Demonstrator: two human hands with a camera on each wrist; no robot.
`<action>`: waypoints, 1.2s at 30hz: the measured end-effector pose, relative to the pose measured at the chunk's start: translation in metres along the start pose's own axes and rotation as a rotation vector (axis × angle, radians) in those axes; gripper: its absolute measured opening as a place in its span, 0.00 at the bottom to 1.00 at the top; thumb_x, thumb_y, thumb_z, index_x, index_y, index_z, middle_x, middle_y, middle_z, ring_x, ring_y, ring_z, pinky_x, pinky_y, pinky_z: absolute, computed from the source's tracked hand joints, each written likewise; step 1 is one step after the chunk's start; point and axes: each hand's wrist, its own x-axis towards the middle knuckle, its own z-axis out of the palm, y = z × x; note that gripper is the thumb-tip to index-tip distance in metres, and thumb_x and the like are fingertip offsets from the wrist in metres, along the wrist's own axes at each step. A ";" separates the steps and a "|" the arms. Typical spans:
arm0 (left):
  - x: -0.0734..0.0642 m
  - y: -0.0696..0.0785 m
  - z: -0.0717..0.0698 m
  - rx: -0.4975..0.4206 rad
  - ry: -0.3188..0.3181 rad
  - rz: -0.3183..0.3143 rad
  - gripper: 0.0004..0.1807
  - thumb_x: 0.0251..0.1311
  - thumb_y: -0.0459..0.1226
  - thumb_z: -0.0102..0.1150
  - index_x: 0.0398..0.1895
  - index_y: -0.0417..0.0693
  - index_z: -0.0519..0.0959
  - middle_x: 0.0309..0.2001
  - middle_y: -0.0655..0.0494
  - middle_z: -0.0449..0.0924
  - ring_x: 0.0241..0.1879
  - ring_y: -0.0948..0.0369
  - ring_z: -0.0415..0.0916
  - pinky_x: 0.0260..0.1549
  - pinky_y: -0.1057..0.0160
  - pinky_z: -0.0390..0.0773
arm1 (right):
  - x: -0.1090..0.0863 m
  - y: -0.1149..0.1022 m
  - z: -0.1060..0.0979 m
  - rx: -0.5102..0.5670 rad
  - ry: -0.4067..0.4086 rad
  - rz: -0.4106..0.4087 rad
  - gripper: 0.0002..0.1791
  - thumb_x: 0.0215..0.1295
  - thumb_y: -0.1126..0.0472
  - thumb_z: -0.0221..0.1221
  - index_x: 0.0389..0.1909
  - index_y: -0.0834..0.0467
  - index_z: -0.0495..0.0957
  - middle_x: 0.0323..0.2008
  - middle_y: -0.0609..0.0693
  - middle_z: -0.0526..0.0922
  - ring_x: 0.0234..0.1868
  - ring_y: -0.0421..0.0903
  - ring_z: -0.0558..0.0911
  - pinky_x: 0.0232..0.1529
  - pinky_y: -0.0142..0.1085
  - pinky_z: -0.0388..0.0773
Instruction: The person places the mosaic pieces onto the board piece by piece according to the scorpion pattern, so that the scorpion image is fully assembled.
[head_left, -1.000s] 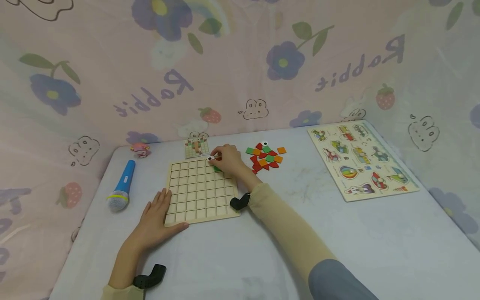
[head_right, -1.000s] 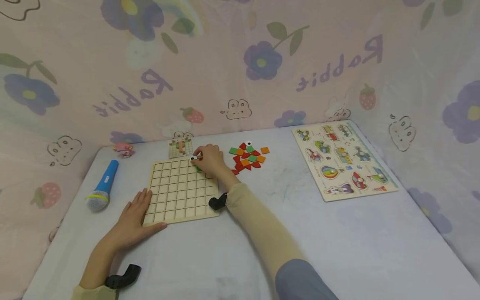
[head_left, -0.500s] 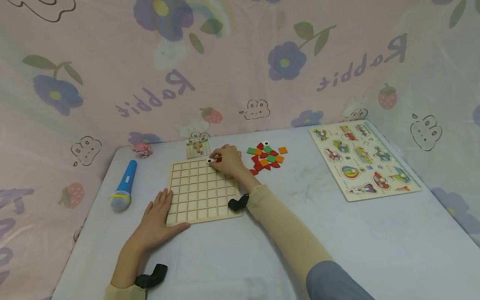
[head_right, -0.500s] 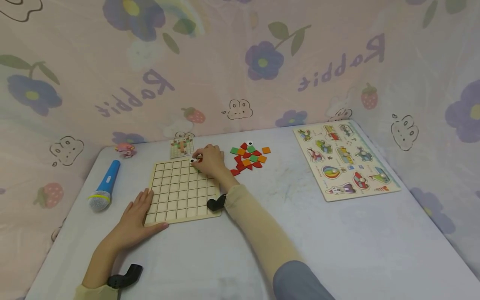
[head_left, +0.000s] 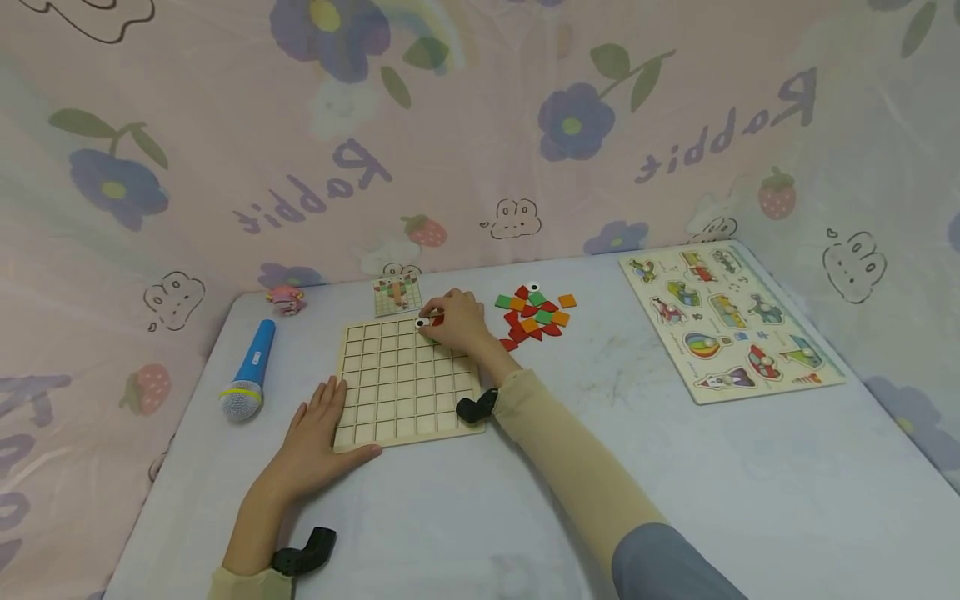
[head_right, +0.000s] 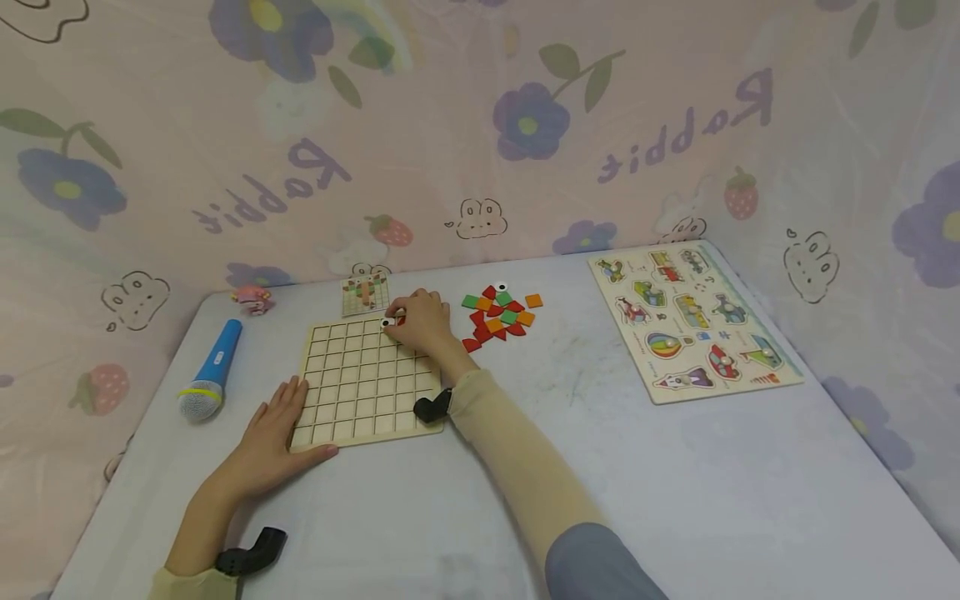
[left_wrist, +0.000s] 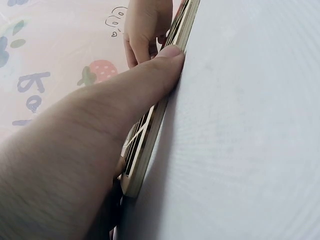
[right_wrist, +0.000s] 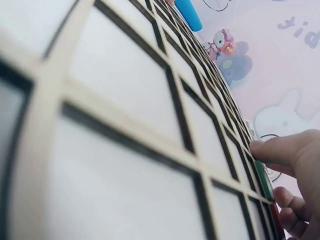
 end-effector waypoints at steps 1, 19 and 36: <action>0.000 0.001 -0.001 -0.002 0.000 -0.001 0.70 0.59 0.69 0.67 0.86 0.37 0.41 0.86 0.36 0.36 0.85 0.37 0.33 0.79 0.30 0.37 | 0.000 0.000 0.000 -0.003 -0.002 0.000 0.16 0.70 0.42 0.68 0.54 0.43 0.88 0.58 0.54 0.79 0.62 0.57 0.73 0.58 0.55 0.71; -0.002 0.006 -0.003 0.003 0.004 0.001 0.68 0.60 0.68 0.67 0.86 0.36 0.43 0.86 0.35 0.38 0.85 0.36 0.34 0.78 0.30 0.38 | -0.002 -0.004 -0.018 0.069 -0.096 0.000 0.22 0.73 0.46 0.66 0.64 0.48 0.83 0.56 0.56 0.82 0.60 0.57 0.76 0.60 0.55 0.73; -0.001 0.005 -0.006 -0.007 -0.027 -0.007 0.69 0.61 0.68 0.65 0.87 0.38 0.39 0.86 0.37 0.33 0.85 0.37 0.31 0.79 0.31 0.35 | -0.033 0.055 -0.094 0.175 -0.002 0.027 0.24 0.74 0.55 0.66 0.65 0.61 0.80 0.59 0.62 0.82 0.59 0.59 0.79 0.62 0.52 0.78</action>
